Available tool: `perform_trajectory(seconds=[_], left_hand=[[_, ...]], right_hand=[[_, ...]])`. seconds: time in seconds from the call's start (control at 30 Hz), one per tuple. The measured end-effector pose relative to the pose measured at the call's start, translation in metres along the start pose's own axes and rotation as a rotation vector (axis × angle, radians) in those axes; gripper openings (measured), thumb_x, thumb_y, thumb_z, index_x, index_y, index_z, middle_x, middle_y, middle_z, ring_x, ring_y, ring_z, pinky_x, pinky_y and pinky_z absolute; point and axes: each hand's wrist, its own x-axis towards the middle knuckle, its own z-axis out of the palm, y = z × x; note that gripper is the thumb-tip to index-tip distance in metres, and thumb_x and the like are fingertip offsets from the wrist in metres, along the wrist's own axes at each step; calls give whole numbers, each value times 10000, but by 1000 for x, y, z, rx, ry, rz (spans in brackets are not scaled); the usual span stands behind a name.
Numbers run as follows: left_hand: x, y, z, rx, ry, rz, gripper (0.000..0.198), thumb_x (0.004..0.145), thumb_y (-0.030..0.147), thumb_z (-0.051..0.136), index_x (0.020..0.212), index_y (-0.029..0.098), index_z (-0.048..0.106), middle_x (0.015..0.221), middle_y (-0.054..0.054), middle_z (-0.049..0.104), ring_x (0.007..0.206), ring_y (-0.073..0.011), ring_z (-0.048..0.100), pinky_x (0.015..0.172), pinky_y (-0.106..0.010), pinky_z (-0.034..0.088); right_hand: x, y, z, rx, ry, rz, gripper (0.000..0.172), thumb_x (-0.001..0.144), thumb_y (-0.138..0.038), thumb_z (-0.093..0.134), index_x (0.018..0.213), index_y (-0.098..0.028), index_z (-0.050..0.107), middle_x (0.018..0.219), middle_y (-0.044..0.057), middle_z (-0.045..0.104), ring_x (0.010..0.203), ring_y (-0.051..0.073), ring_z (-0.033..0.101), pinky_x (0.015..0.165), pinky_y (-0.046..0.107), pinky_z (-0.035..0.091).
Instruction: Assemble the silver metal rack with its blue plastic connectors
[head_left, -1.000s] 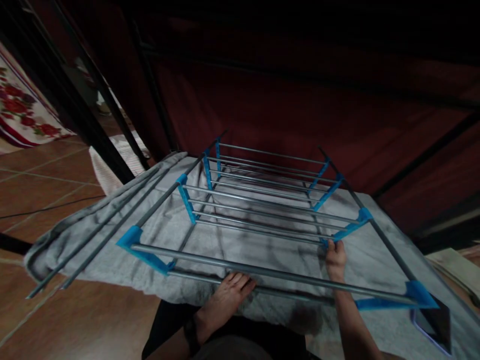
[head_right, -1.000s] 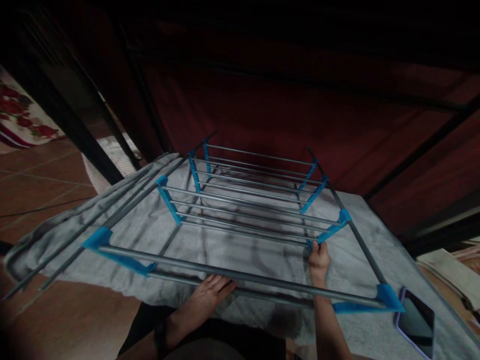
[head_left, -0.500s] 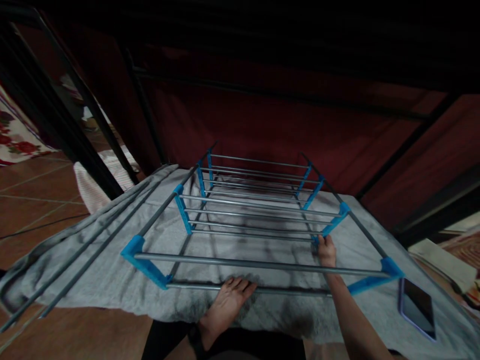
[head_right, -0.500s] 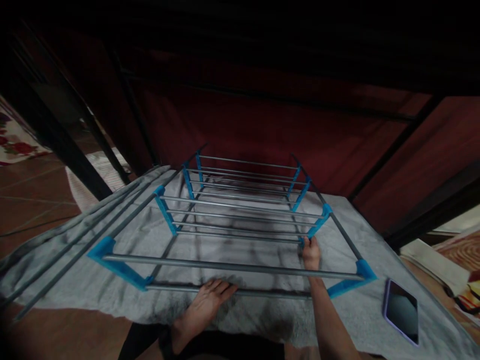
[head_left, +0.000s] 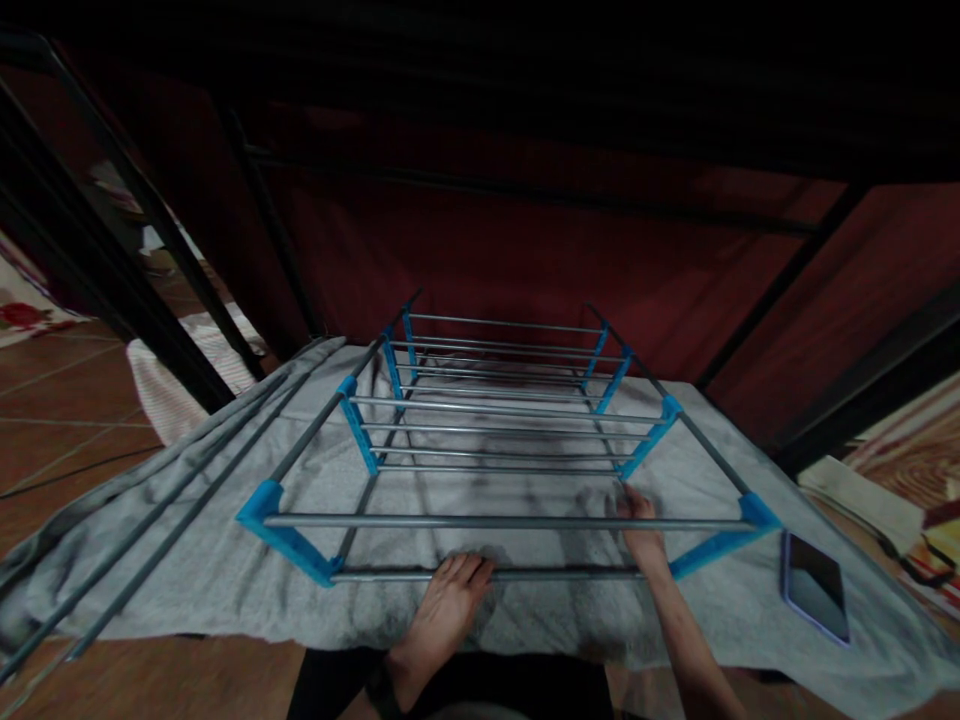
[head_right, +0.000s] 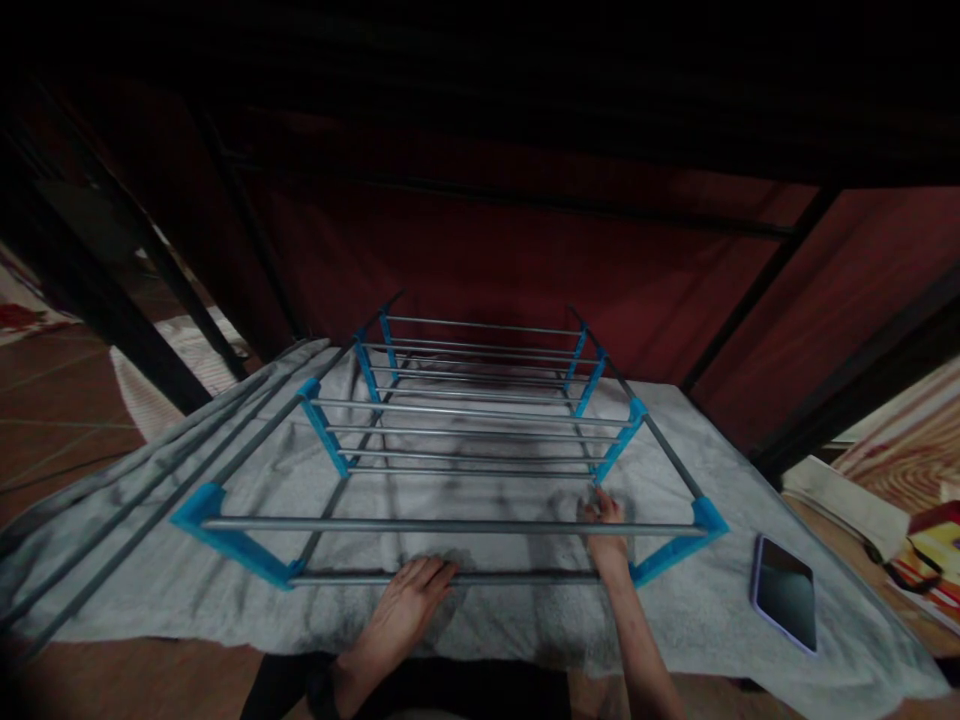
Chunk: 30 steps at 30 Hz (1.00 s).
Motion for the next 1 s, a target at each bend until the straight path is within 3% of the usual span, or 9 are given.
perform_trajectory(seconds=[0.13, 0.3, 0.5, 0.67, 0.8, 0.9, 1.0], left_hand=[[-4, -7, 7, 51, 35, 28, 410, 988, 153, 462, 1367, 240, 589, 1233, -72, 679, 1155, -241, 612, 1044, -415, 482], [-6, -6, 10, 52, 25, 26, 459, 949, 68, 460, 1347, 244, 603, 1227, -67, 682, 1119, -232, 630, 1034, -401, 488], [-7, -4, 10, 49, 78, 30, 464, 937, 70, 480, 1350, 246, 596, 1211, -63, 689, 1099, -226, 641, 1030, -405, 501], [-15, -7, 11, 70, 233, 94, 530, 915, 36, 471, 1401, 232, 548, 1283, -77, 659, 1165, -236, 616, 1053, -434, 493], [-44, -8, -4, 37, 388, 131, 635, 865, -42, 391, 1400, 261, 548, 1303, -64, 648, 1211, -206, 586, 1087, -403, 462], [-82, -12, -20, -30, 468, 156, 516, 905, 6, 395, 1293, 256, 625, 1151, -57, 702, 1081, -182, 629, 1002, -325, 503], [-124, -29, -31, -89, 520, 38, 388, 955, 71, 427, 1209, 253, 656, 986, -46, 702, 907, -152, 638, 850, -246, 531]], right_hand=[[-53, -7, -4, -11, -128, -196, 431, 884, -389, 445, 1197, -173, 648, 1274, 161, 648, 1219, 304, 601, 1054, 486, 479], [-99, -21, 4, -53, -144, -318, 391, 969, -334, 393, 1240, -188, 634, 1266, 140, 645, 1205, 268, 620, 1042, 451, 509], [-130, -38, 22, -207, -168, -470, 361, 1005, -256, 382, 1248, -218, 646, 1288, 109, 650, 1216, 264, 612, 1024, 454, 521], [-141, -53, 25, -267, -171, -519, 373, 1018, -240, 387, 1332, -238, 588, 1355, 107, 615, 1259, 259, 580, 1020, 448, 522], [-152, -61, 28, -262, -138, -632, 404, 1027, -275, 392, 1403, -235, 533, 1405, 120, 587, 1278, 271, 573, 1007, 463, 525], [-171, -67, 37, -193, -115, -786, 440, 996, -213, 426, 1421, -257, 529, 1381, 106, 618, 1233, 266, 618, 960, 435, 549], [-198, -76, 48, -106, -162, -844, 484, 925, -101, 482, 1303, -358, 641, 1175, 37, 735, 1007, 220, 724, 843, 354, 586]])
